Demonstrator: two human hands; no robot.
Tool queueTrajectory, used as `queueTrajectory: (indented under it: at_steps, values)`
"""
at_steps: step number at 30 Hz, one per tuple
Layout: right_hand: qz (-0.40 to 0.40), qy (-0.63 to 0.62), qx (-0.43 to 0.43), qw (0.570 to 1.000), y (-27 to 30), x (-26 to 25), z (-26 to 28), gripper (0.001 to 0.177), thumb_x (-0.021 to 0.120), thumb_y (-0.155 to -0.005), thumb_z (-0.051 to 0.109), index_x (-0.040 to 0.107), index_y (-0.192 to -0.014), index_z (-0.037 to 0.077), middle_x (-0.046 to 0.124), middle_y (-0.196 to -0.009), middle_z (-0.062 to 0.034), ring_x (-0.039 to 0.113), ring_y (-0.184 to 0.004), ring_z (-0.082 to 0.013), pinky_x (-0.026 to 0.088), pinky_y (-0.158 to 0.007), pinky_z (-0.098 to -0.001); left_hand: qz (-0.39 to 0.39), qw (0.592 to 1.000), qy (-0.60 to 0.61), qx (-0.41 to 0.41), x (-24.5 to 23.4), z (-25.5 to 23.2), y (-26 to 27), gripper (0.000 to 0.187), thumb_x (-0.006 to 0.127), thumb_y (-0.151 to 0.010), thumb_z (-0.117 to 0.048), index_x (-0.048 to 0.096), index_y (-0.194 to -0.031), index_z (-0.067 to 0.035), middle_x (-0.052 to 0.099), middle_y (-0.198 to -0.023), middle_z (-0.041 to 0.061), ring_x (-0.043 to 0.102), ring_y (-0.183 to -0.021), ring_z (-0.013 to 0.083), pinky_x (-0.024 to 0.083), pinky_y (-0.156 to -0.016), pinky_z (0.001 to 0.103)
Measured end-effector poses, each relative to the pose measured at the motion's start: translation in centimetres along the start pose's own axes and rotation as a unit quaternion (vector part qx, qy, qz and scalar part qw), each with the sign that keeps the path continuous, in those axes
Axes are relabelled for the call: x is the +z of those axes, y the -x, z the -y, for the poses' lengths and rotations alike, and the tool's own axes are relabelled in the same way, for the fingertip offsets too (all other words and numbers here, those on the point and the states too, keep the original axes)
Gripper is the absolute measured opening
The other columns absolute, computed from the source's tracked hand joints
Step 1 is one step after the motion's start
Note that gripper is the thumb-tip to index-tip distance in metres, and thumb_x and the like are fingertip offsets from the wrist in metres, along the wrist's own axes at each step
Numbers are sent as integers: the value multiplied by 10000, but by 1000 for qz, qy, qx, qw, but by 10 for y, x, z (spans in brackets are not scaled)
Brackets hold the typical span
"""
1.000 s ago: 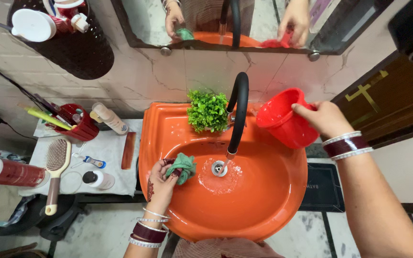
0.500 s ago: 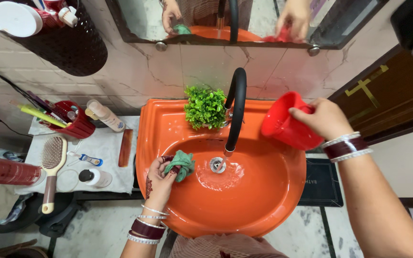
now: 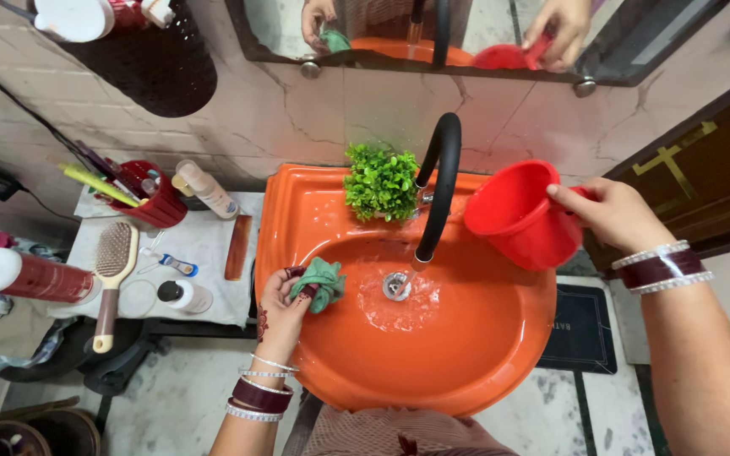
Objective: The person uses a green cloth and a red cup to clean an orange bathroom sink. They repeatedly rinse the cloth under running water, wipe the sink basin and faucet, and pour water from the cup into the sink. The person also wipes the mirror above the sink and the surrounding countertop area.
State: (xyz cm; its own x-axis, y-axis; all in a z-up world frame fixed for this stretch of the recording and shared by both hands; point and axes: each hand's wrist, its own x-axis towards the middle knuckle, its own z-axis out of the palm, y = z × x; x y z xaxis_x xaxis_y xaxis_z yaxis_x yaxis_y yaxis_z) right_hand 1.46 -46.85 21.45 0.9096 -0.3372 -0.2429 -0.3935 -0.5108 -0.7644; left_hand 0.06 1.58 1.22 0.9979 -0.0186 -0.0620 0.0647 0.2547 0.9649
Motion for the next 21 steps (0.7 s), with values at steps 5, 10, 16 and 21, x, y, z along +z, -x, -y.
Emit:
queueTrajectory:
  at_steps: [5,10,16,21]
  values:
    - [-48,242,-67,967,3,11,10,631,817,-810,498,733,-1031,-87,727,-949,-218,701,-840,-306,558,-778,-410,-24,999,12,-16,-14,-10,8,371,699,-902,-9,549,-1236,52,683,-1148,126,668,-1039,151,547,-923,261]
    - [-42,375,-174,909,4,46,48,551,783,-812,516,755,-999,-2,653,-997,-188,666,-886,-373,541,-795,-469,-24,1000,14,1,-17,-8,11,380,708,-900,-13,557,-1241,56,687,-1148,129,668,-1044,148,542,-924,256]
    - [-70,400,-235,883,15,57,79,536,778,-826,513,736,-888,-18,634,-974,-171,650,-899,-358,534,-823,-463,-22,999,23,3,-15,4,12,388,720,-894,-11,553,-1239,55,690,-1143,132,672,-1033,149,548,-916,265]
    - [-91,339,-205,914,19,40,51,540,773,-844,501,751,-976,-23,615,-920,-192,630,-844,-364,520,-769,-462,-22,999,24,-3,-17,0,15,373,720,-897,-14,567,-1229,55,710,-1130,132,681,-1020,149,555,-908,266]
